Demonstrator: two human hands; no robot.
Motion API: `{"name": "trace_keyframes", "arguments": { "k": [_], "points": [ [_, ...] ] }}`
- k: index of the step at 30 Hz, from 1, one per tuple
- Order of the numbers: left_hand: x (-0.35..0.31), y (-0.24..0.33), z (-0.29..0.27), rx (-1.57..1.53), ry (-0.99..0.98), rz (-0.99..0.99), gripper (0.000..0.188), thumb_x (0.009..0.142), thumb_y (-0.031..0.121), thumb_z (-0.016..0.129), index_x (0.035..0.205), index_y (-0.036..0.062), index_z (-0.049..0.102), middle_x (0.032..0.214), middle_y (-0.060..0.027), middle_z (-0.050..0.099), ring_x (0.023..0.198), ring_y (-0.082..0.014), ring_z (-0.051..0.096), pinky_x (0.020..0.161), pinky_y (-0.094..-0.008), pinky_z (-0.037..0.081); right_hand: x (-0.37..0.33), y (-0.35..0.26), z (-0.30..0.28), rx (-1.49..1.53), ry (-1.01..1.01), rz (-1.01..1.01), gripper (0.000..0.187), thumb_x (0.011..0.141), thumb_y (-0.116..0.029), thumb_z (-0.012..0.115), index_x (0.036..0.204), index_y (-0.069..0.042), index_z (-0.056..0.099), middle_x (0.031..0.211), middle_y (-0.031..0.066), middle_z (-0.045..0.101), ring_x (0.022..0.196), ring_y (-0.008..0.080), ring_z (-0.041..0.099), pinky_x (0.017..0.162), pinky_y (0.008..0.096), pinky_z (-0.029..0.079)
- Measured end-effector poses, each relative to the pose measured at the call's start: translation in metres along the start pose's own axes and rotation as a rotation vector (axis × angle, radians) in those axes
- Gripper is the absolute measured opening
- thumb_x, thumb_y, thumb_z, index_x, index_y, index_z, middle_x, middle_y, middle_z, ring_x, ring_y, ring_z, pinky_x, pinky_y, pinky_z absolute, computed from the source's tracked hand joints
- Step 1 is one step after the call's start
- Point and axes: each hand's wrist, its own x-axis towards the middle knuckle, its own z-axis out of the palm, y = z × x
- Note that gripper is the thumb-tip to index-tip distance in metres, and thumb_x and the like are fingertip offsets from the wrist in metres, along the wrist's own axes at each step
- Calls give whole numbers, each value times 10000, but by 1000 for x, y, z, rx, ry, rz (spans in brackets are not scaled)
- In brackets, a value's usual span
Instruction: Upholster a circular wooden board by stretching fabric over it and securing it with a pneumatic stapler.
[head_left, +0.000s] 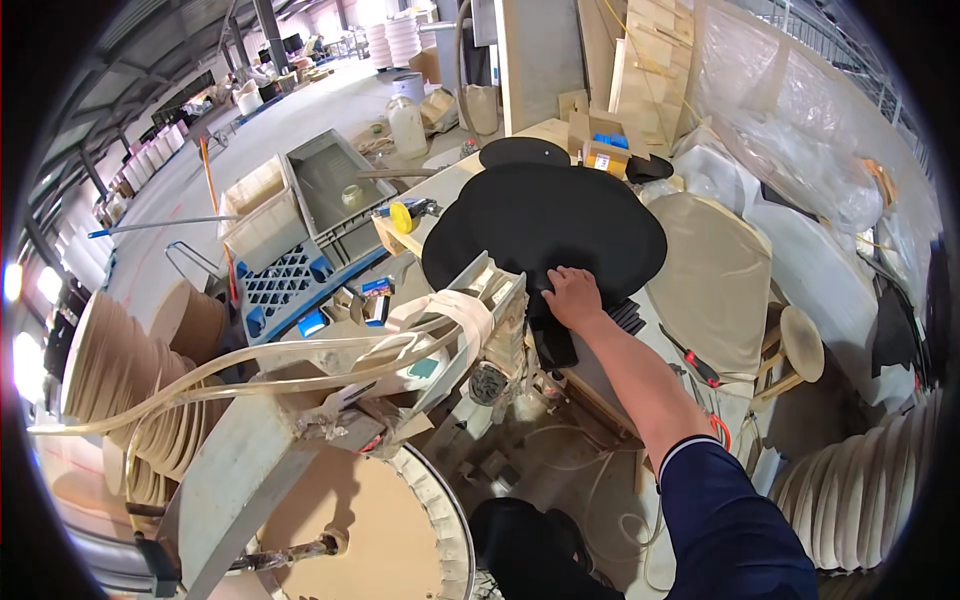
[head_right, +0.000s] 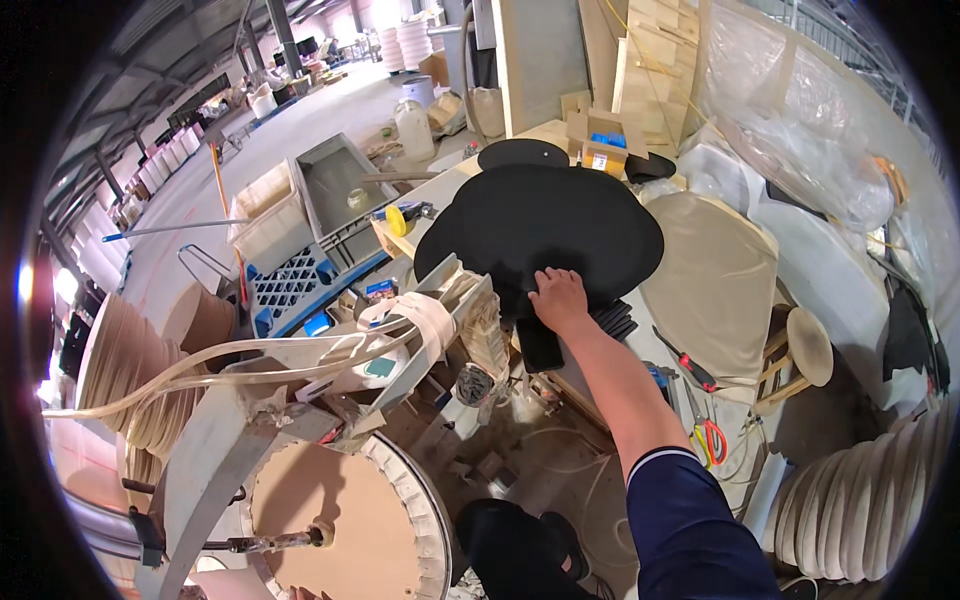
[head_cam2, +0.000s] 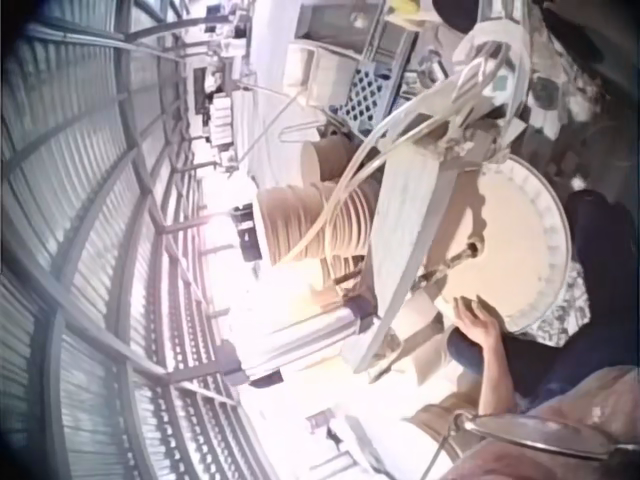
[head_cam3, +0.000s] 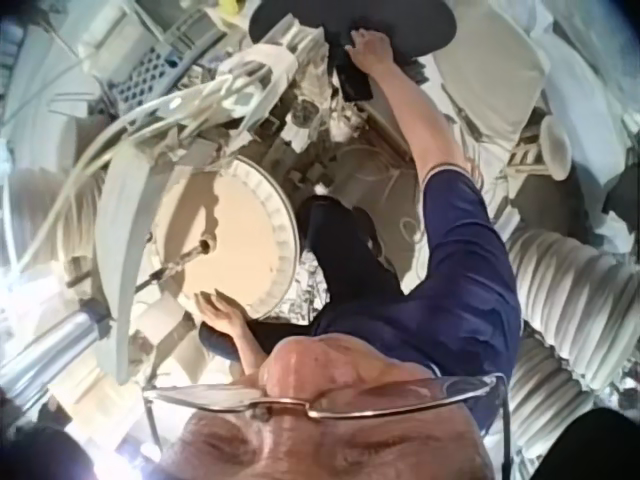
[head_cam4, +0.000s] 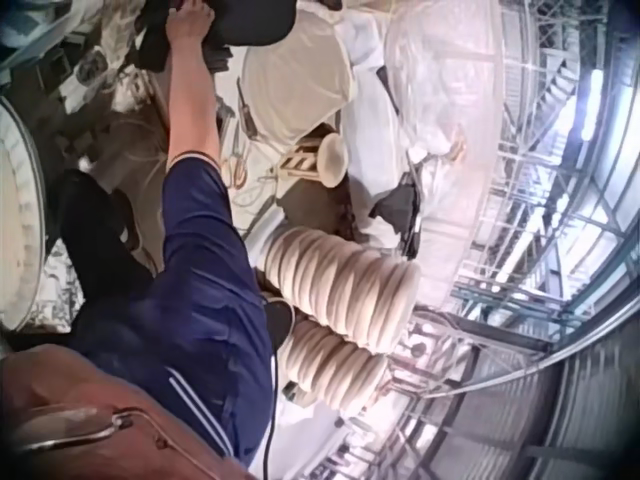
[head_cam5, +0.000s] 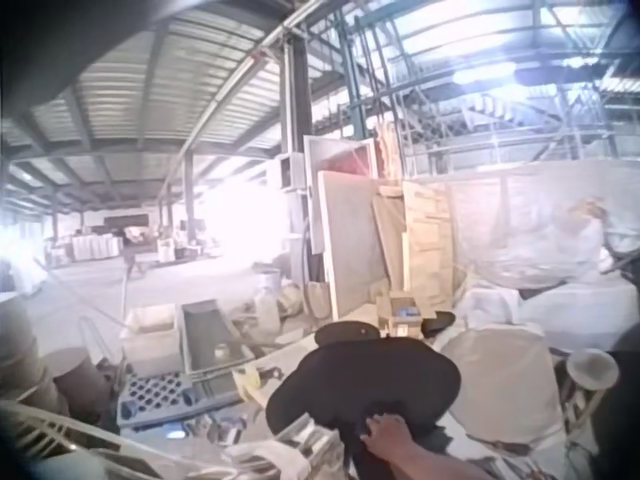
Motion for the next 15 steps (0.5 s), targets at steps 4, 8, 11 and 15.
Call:
{"name": "trace_keyframes", "arguments": {
  "k": [4, 8, 11, 15],
  "points": [
    [0, -2, -1, 36, -23, -13, 441, 1089, 297, 637, 1348, -58, 669, 1323, -288, 679, 1194, -467, 665, 1019, -530, 547, 5, 2, -11, -72, -65, -65, 303, 1034, -296, 643, 1262, -101, 677, 1258, 128, 749, 1240, 282, 676, 1142, 468, 441],
    [0, 3, -3, 9, -4, -17, 448, 1087, 307, 642, 1339, -62, 674, 1325, -290, 681, 1201, -466, 663, 1027, -529, 544, 6, 14, -19, 71, 114, 58, 187, 1016, -261, 652, 1056, -81, 686, 994, 149, 782, 963, 346, 757, 870, 494, 563],
    [-7, -1, -1, -5, 4, -38, 452, 1085, 308, 648, 1335, -68, 675, 1328, -291, 681, 1205, -465, 662, 1035, -530, 543, 7, 21, -39, 317, 329, 253, 233, 1019, -269, 664, 1072, -44, 700, 998, 181, 770, 969, 390, 738, 845, 479, 571],
    [-4, 3, 1, -43, 27, -30, 432, 1055, 294, 687, 1324, -44, 692, 1333, -266, 686, 1215, -454, 659, 1069, -547, 526, 8, 52, -69, 799, 661, 356, 282, 1040, -294, 672, 1042, -12, 678, 936, 208, 698, 864, 343, 679, 848, 441, 535]
  ]
}}
